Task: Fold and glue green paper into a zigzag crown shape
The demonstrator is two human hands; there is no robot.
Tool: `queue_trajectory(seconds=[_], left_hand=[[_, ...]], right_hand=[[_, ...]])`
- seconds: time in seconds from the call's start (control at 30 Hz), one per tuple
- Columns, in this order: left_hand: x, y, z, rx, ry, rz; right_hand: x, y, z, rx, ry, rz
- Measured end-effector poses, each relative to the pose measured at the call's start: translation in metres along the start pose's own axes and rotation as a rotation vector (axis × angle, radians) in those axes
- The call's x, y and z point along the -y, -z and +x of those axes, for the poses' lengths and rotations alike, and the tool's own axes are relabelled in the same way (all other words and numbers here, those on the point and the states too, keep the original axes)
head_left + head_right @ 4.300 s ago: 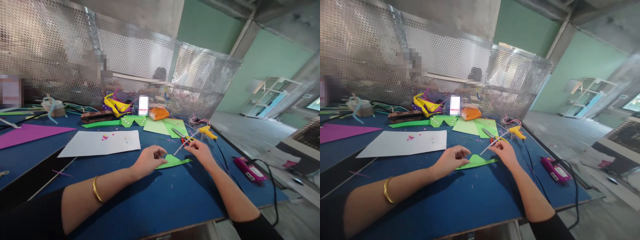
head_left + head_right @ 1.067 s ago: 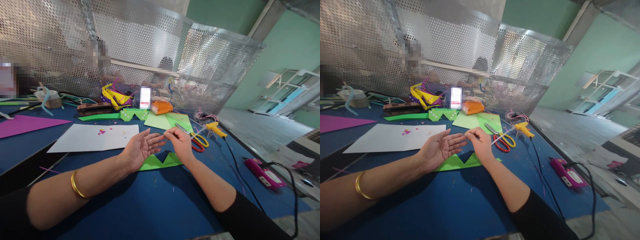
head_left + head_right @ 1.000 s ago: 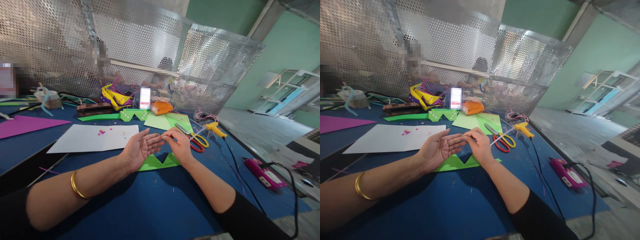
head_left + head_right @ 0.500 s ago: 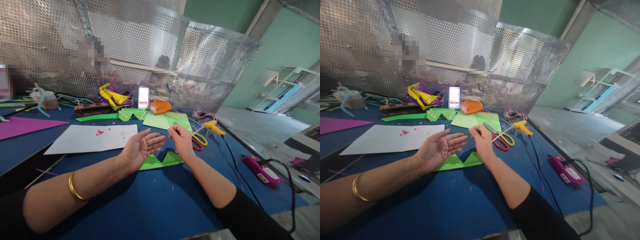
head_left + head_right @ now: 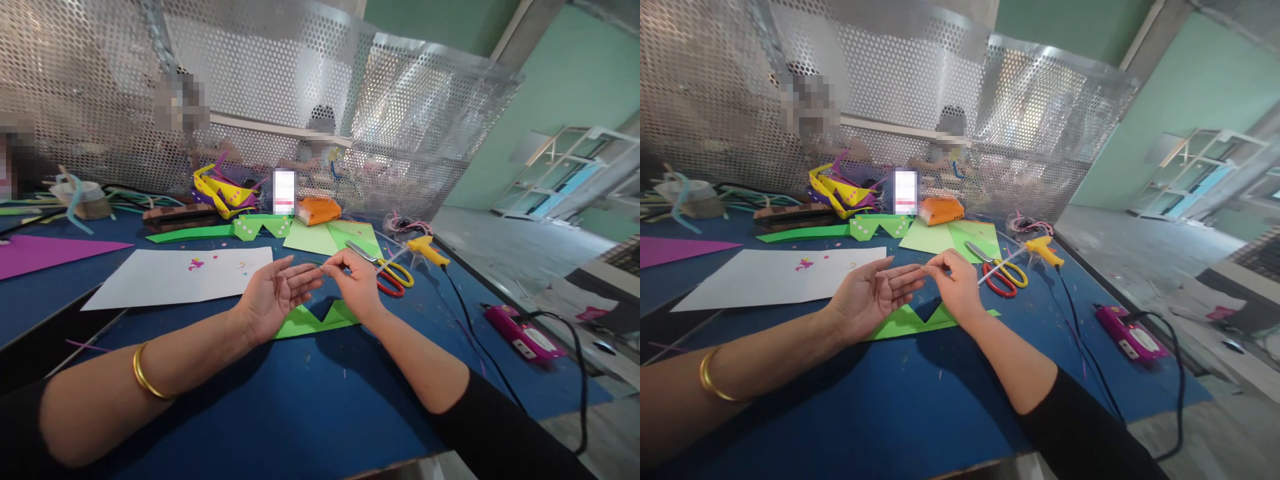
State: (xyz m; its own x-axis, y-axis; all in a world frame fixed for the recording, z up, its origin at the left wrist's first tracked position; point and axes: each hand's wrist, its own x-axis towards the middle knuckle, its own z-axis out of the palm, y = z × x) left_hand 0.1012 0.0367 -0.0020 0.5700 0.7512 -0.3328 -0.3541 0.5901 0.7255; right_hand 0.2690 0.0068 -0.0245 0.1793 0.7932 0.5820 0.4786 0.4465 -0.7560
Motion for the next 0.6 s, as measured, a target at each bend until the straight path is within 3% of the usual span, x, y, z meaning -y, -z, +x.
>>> queue_trajectory(seconds=[0.13,0.37,0.5,0.6], left_hand=[[0.001,-0.003,-0.003,0.031,0.002,0.027],[0.005,-0.005,-0.002,-0.092,-0.101,0.141],[0.006,-0.003,0.002,-0.147,-0.134,0.16],[0.005,-0.002,0.003,-0.172,-0.126,0.152]], right_hand=[[-0.006,-0.001,0.0,0.013,-0.095,0.057],[-0.018,0.002,0.006,0.014,-0.121,0.042],[-0.012,0.002,0.006,0.017,-0.073,-0.01],[-0.003,0.002,0.002,-0.003,0.048,-0.029]])
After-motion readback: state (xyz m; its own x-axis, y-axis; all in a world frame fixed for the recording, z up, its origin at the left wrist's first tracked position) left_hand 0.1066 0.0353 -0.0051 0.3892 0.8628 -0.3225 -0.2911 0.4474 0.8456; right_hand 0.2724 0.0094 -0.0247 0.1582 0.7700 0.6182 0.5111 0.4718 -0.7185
